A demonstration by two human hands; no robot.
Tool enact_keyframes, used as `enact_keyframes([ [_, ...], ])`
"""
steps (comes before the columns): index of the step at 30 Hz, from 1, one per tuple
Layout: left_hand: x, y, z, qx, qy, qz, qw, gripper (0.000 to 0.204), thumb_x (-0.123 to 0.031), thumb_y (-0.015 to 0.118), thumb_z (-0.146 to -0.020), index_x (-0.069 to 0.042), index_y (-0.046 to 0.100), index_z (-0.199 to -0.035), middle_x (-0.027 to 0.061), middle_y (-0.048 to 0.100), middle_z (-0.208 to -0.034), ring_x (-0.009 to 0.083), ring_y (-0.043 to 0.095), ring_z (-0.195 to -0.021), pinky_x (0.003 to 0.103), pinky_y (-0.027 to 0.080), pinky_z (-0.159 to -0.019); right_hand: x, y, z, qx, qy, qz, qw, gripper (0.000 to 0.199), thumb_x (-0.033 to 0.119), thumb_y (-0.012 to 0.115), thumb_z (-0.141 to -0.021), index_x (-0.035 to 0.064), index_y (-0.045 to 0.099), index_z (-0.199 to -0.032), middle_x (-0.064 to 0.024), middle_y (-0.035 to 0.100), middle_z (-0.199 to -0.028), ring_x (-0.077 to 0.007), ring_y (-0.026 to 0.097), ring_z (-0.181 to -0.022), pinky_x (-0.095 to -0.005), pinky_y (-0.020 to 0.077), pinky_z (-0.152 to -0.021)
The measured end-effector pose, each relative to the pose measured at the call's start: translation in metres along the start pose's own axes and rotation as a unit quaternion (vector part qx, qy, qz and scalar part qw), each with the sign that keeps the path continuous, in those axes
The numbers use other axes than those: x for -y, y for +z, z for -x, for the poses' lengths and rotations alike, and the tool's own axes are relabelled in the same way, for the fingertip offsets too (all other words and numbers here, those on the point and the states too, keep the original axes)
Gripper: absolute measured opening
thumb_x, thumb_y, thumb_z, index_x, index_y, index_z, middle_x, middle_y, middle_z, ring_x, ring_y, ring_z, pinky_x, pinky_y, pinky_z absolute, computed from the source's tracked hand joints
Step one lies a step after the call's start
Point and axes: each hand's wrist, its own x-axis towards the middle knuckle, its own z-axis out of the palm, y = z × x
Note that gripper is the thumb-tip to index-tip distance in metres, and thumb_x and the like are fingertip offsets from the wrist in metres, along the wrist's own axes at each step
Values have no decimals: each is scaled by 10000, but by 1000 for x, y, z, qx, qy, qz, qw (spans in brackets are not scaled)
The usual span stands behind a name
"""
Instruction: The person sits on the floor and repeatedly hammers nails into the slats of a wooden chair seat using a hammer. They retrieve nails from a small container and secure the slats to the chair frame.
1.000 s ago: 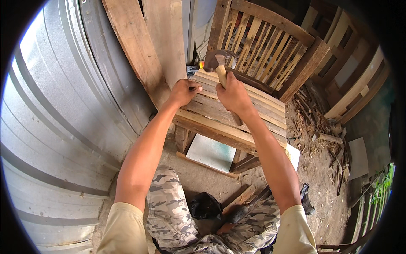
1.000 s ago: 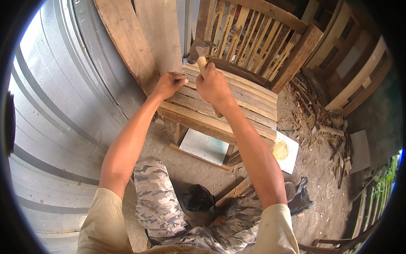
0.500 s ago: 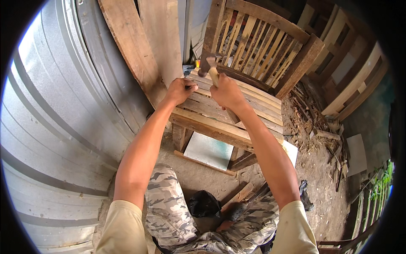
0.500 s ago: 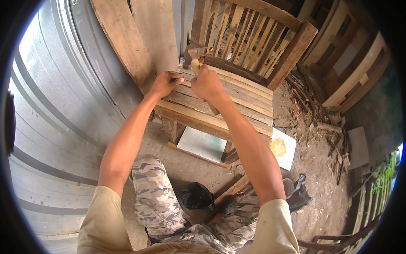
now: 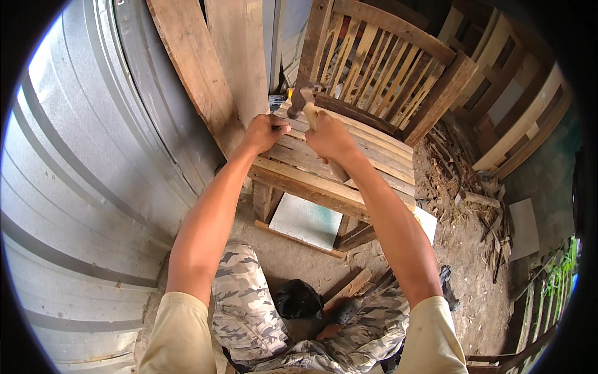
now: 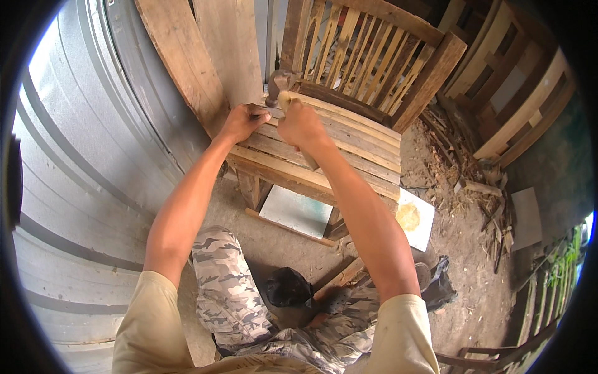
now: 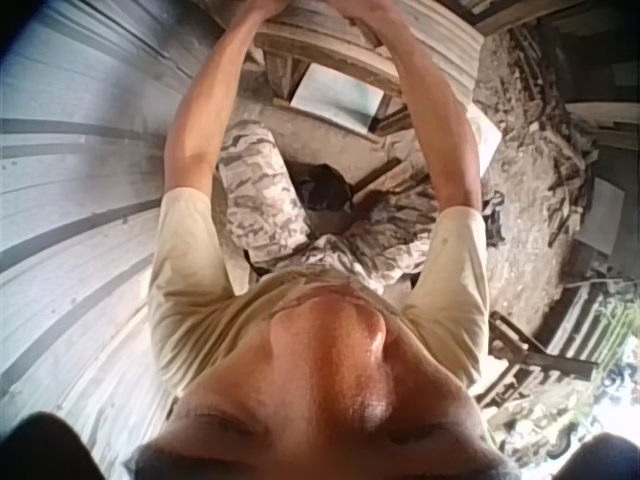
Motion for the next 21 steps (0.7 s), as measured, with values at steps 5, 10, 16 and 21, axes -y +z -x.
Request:
enact_keyframes([
  [5,4,-4,4,-3,-25,27,999,288,-265,693,-881,-19,736,-1024,144,718,-1069,272,670,-1011,351,493,-907,30,-33,21,-13,29,-137,990,407,87,514,-833,-166,477,-1150,-285,658,-791,-311,655,-514,-395,519,-465],
  [10,8,-7,-1,-81,-90,174,977,320,-279,717,-870,-12,729,-1046,129,728,-1033,203,662,-979,339,488,-903,16,-29,21,26,49,-110,992,318,119,523,-865,-129,500,-1063,-177,615,-650,-250,606,-455,-378,483,-423],
  [16,30,-2,-4,-93,-215,89,968,518,-407,812,-741,37,712,-988,194,721,-984,283,690,-914,375,517,-810,16,-18,20,39,35,-99,994,307,127,522,-869,-119,507,-1052,-185,618,-643,-260,614,-458,-392,492,-443],
  [21,30,4,-8,-9,-285,97,954,570,-372,788,-793,57,633,-1135,176,683,-1079,241,639,-989,355,487,-837,21,-25,5,-57,-28,-118,991,300,118,526,-873,-111,501,-1065,-217,645,-686,-309,647,-503,-424,520,-499],
])
